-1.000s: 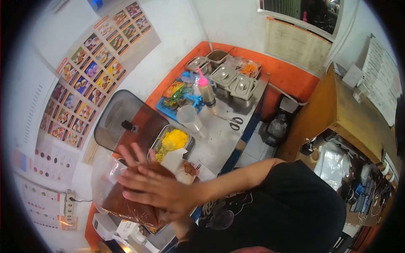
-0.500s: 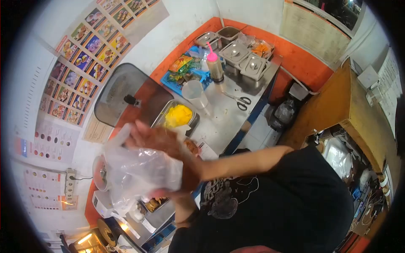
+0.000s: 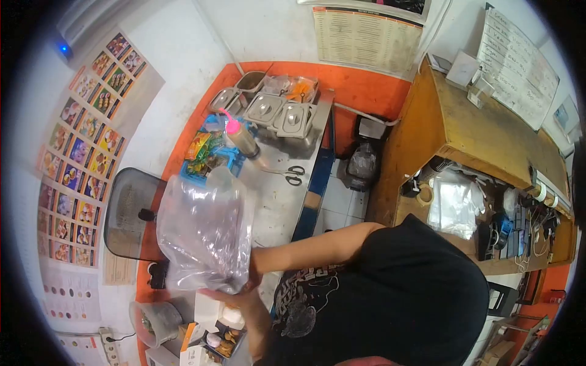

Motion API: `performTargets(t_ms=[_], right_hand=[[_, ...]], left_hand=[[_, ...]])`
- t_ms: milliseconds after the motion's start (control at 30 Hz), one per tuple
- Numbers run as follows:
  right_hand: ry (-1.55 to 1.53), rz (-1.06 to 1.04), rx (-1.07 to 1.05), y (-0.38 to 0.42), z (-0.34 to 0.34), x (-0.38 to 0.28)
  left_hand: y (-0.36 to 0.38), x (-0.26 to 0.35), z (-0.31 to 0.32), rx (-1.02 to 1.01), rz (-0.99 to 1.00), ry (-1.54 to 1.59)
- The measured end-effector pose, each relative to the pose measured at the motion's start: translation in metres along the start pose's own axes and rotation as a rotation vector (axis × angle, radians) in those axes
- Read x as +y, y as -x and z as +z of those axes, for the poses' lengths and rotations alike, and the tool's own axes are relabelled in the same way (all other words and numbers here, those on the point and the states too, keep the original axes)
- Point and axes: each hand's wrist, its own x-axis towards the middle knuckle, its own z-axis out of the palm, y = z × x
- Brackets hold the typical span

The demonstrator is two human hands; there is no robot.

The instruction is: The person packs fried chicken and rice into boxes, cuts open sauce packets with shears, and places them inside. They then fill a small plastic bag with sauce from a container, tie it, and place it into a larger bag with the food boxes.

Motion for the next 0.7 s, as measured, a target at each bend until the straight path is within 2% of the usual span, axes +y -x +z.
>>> performTargets(t_ms=[33,67,100,133,200,233,300,333,400,433,467,533,600,700], right_hand=[[-0.158,0.11,-0.214,-0.007,-0.02,0.003],[-0.325,0.226,-0.425,-0.014,-0.039,0.003],[-0.49,0.335,-0.644,-0.017,-0.048,0.001],[-0.874,0.418,0.089,0.006,-0.011,-0.015],[-0.66,0.513,0.252,-0.032,-0.062,-0.028],[-0.67,0.51,0.239,-0.043,-0.066,-0.019],[-0.388,0.53,0.092,-0.066,-0.066,0.003],[-0.398,0.529,0.085,-0.067,-0.065,0.006],[-0.346,0.548,-0.023,-0.06,-0.057,0.004],[-0.135,0.331,-0.142,-0.046,-0.05,0.004],[-0.156,0.307,-0.156,-0.044,-0.055,0.004],[-0.276,0.303,-0.149,-0.039,-0.063,0.001],[-1.024,0.521,-0.04,-0.039,-0.057,0.002],[-1.134,0.61,-0.037,-0.045,-0.066,0.001]], left_hand=[[-0.002,0.015,0.002,0.005,-0.136,-0.068],[-0.017,0.038,0.02,0.033,-0.513,-0.399],[-0.04,0.04,0.029,0.069,-0.667,-0.524],[-0.057,0.036,0.033,0.094,-0.715,-0.592],[-0.07,0.033,0.037,0.113,-0.75,-0.62],[-0.065,0.029,0.034,0.109,-0.745,-0.584],[-0.029,0.026,0.036,0.066,-0.67,-0.469],[-0.02,0.027,0.039,0.057,-0.66,-0.439],[-0.028,0.027,0.039,0.066,-0.748,-0.437],[-0.039,0.025,0.037,0.077,-0.794,-0.418],[-0.049,0.021,0.032,0.089,-0.832,-0.374],[-0.058,0.019,0.019,0.125,-0.9,-0.246],[-0.054,0.026,0.008,0.158,-0.968,-0.14],[-0.031,0.039,0.005,0.198,-1.011,-0.078]])
